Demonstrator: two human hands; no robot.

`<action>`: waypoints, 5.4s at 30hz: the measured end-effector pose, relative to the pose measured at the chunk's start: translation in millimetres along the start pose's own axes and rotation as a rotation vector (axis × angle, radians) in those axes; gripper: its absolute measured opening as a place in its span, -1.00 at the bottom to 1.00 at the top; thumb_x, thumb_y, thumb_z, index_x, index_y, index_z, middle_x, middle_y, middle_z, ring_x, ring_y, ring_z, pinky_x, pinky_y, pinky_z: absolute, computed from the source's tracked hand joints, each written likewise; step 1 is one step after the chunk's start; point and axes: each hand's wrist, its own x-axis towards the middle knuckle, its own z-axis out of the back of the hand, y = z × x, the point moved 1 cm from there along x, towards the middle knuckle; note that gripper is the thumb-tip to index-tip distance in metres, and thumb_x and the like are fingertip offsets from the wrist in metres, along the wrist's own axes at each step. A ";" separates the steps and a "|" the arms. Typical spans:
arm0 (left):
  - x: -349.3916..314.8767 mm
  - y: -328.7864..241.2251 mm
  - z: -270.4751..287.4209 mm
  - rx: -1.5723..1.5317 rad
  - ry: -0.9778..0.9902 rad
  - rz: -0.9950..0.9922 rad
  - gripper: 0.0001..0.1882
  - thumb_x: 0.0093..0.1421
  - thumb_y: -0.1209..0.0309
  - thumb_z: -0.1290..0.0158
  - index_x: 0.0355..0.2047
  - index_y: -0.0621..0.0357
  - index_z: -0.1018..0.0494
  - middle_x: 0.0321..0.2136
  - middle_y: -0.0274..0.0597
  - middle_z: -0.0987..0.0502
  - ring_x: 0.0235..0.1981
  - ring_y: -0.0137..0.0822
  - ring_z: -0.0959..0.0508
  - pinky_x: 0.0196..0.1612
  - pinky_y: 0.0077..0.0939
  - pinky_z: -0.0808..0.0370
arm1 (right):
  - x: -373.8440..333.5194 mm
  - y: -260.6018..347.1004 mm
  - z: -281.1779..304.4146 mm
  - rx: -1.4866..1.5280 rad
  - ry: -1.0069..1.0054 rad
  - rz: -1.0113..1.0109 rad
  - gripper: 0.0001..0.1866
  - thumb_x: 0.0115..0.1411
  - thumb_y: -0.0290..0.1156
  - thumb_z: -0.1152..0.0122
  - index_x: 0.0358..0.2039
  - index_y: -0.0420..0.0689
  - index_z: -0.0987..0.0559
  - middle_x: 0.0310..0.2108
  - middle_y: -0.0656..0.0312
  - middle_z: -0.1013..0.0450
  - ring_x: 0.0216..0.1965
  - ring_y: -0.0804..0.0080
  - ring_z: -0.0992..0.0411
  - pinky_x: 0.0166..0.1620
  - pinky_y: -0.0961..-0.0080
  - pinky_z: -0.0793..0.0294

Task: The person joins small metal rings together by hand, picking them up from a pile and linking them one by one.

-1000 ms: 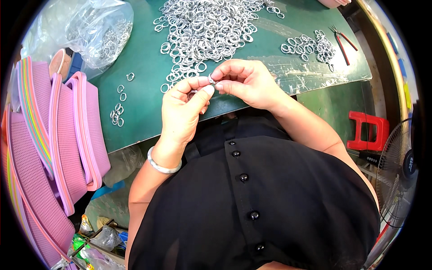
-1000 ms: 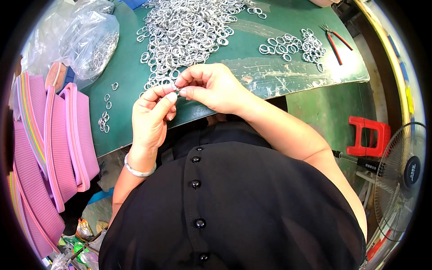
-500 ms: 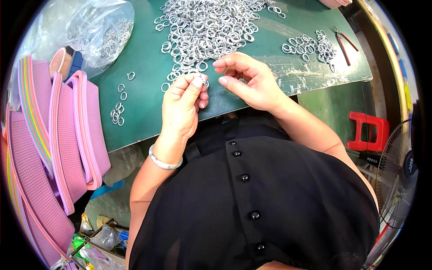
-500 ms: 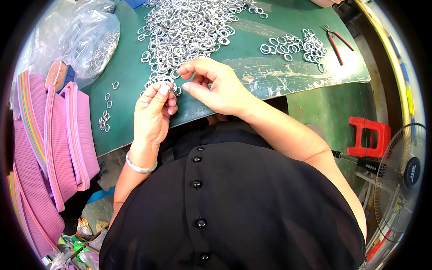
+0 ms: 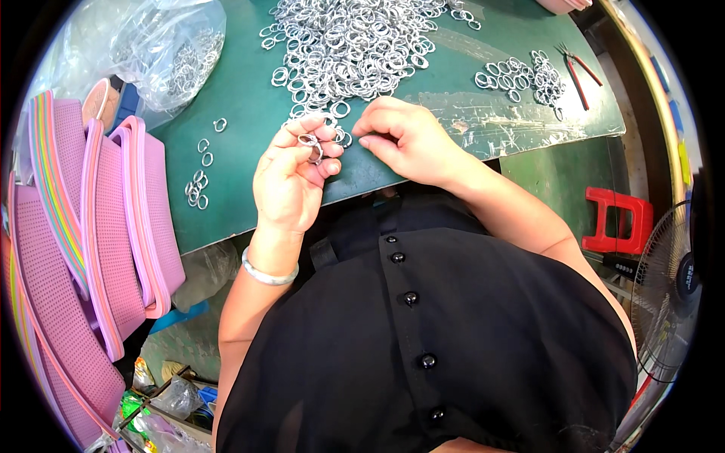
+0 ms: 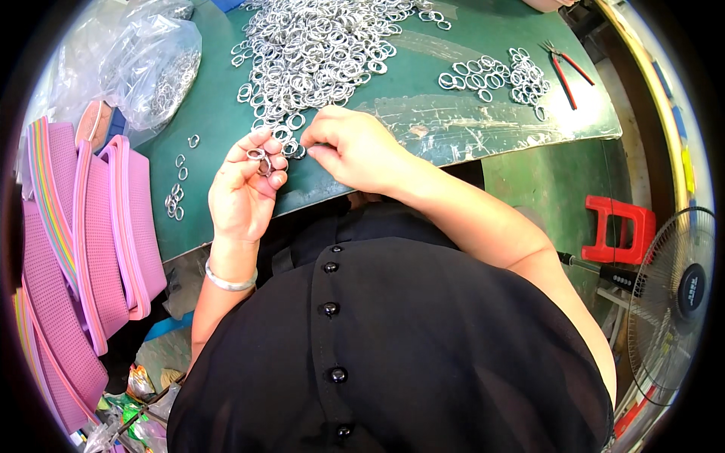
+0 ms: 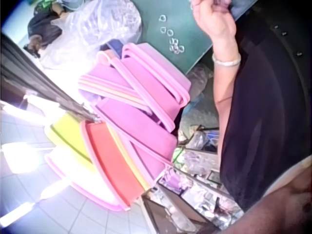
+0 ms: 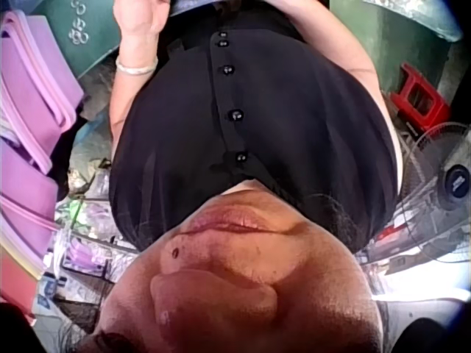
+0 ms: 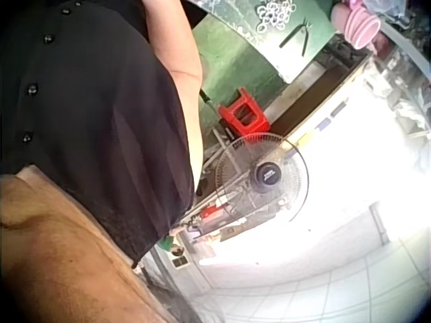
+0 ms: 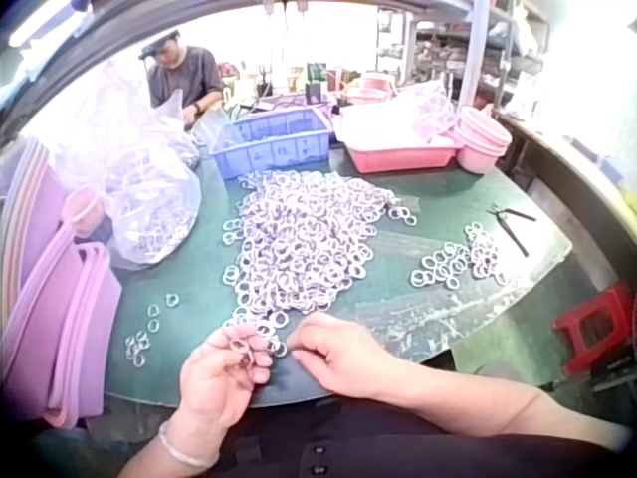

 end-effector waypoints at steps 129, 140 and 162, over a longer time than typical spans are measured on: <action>-4.6 14.0 -17.9 0.286 0.017 -0.094 -0.81 0.07 0.55 -0.04 -0.27 0.26 -0.39 -0.43 -0.27 -0.48 -0.53 -0.57 -0.42 -0.49 -0.75 -0.35 | -6.0 12.1 7.4 0.667 -0.063 -0.188 -0.85 0.06 -0.60 -0.06 -0.31 -0.27 -0.48 -0.39 0.25 -0.46 -0.34 0.62 -0.39 -0.24 0.66 -0.38; -2.3 18.2 -22.0 0.154 -0.056 -0.072 -0.90 0.08 0.58 0.00 -0.35 0.24 -0.37 -0.47 -0.26 -0.47 -0.58 -0.55 -0.42 -0.52 -0.74 -0.36 | -6.0 7.8 7.9 0.637 -0.054 -0.242 -0.89 0.08 -0.48 -0.08 -0.40 -0.24 -0.51 -0.52 0.33 -0.42 -0.47 0.72 -0.31 -0.38 0.73 -0.32; -3.4 19.0 -19.6 0.019 -0.042 0.142 -0.97 0.10 0.50 0.00 -0.43 0.16 -0.38 -0.53 -0.26 -0.46 -0.57 -0.53 -0.40 -0.53 -0.73 -0.33 | -4.6 6.6 11.5 0.822 0.073 -0.455 -0.85 0.10 -0.42 -0.07 -0.36 -0.22 -0.52 -0.50 0.36 -0.44 -0.49 0.71 -0.31 -0.38 0.74 -0.33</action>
